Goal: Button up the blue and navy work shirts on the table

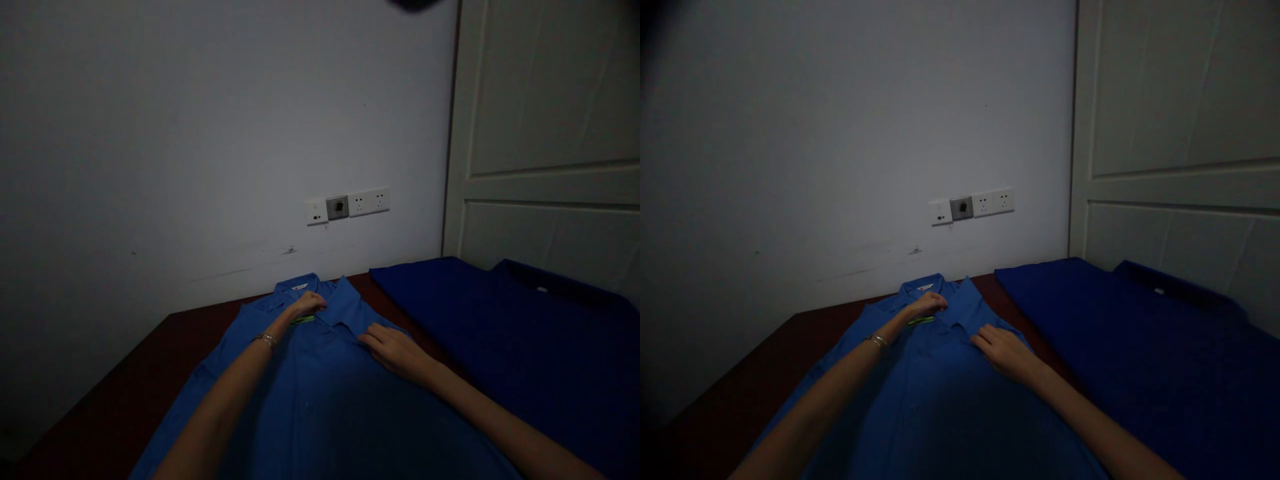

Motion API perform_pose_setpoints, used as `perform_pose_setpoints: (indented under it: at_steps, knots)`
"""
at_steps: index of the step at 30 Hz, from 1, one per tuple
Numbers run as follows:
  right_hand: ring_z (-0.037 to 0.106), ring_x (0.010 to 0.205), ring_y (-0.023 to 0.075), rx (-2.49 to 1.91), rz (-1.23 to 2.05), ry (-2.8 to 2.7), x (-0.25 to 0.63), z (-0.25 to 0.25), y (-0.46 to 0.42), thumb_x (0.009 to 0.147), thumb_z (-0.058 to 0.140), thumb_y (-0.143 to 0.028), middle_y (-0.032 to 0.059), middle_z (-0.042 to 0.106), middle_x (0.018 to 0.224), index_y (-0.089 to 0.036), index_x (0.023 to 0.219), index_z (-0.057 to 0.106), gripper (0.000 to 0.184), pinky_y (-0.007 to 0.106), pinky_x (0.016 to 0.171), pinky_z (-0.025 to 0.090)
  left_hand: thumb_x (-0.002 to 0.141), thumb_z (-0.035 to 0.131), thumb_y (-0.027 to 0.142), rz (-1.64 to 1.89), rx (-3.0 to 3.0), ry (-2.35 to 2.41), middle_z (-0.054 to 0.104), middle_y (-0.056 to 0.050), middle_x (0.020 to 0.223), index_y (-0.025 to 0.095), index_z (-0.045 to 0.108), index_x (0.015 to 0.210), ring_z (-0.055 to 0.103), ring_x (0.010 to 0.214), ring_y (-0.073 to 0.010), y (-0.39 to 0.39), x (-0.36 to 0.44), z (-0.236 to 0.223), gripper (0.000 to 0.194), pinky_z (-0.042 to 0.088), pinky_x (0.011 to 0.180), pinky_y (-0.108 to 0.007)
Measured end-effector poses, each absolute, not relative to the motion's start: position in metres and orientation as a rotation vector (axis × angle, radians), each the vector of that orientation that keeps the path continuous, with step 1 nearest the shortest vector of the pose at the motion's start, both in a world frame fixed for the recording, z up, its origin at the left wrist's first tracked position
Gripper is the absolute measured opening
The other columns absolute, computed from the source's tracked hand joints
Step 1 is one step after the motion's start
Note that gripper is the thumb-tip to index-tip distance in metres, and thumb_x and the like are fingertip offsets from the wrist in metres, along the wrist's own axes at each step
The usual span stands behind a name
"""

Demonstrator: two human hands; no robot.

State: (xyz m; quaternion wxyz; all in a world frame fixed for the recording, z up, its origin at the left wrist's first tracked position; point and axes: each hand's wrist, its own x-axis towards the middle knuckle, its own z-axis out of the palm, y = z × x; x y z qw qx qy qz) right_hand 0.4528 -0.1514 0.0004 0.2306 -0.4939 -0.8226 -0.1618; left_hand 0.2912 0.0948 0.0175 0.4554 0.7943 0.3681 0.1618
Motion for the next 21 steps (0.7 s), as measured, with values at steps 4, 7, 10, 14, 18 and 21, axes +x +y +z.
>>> perform_pose_setpoints:
  at_steps: [4,7,10,14,18,21]
  knots:
    - [0.053,0.083,0.0167,-1.376,-0.297,-2.197,0.454,0.002,-0.155,0.076,0.04,-0.008,0.0065,0.057,0.088,-0.02,0.106,0.054,0.036,0.028,0.071,0.043,0.055,0.062,0.022,0.211,2.175,0.917,0.057,0.002,0.06,0.013,0.065,0.078,0.047,0.052,-0.0087,0.095,0.286,0.019,0.025,0.035,0.047,-0.018]
    - [0.053,0.088,0.0177,-1.477,-0.218,-1.914,0.471,0.006,-0.152,0.079,0.038,-0.013,0.0075,0.057,0.092,-0.018,0.102,0.055,0.029,0.031,0.078,0.044,0.052,0.065,0.016,0.13,2.399,0.99,0.057,0.003,0.058,0.014,0.065,0.075,0.05,0.053,-0.01,0.098,0.294,0.025,0.023,0.037,0.051,-0.018]
    - [0.052,0.095,0.0195,-1.597,-0.161,-1.708,0.491,0.005,-0.145,0.079,0.039,-0.015,0.0087,0.057,0.097,-0.017,0.098,0.058,0.027,0.035,0.085,0.042,0.056,0.061,0.016,0.21,2.467,1.055,0.057,0.001,0.058,0.014,0.064,0.066,0.052,0.057,-0.0118,0.101,0.309,0.029,0.011,0.038,0.054,-0.019]
    - [0.053,0.096,0.0191,-1.665,0.052,-1.739,0.504,-0.005,-0.137,0.073,0.044,-0.013,0.0085,0.058,0.101,-0.017,0.101,0.06,0.032,0.035,0.088,0.041,0.067,0.052,0.02,0.356,2.504,1.097,0.059,-0.003,0.063,0.013,0.064,0.067,0.054,0.062,-0.0138,0.102,0.339,0.03,0.014,0.04,0.059,-0.022]
    - [0.053,0.099,0.0187,-1.645,0.119,-1.778,0.502,-0.014,-0.132,0.075,0.045,-0.015,0.0089,0.057,0.104,-0.017,0.109,0.057,0.037,0.034,0.091,0.039,0.075,0.049,0.027,0.429,2.48,1.127,0.062,-0.005,0.068,0.011,0.065,0.071,0.057,0.066,-0.0153,0.103,0.373,0.027,0.023,0.042,0.061,-0.022]
    - [0.054,0.097,0.0176,-1.626,0.112,-1.775,0.503,-0.018,-0.128,0.079,0.041,-0.014,0.0083,0.057,0.102,-0.018,0.108,0.058,0.034,0.033,0.089,0.04,0.077,0.049,0.032,0.479,2.438,1.202,0.064,-0.009,0.073,0.008,0.066,0.076,0.059,0.071,-0.0183,0.108,0.398,0.023,0.029,0.043,0.064,-0.024]
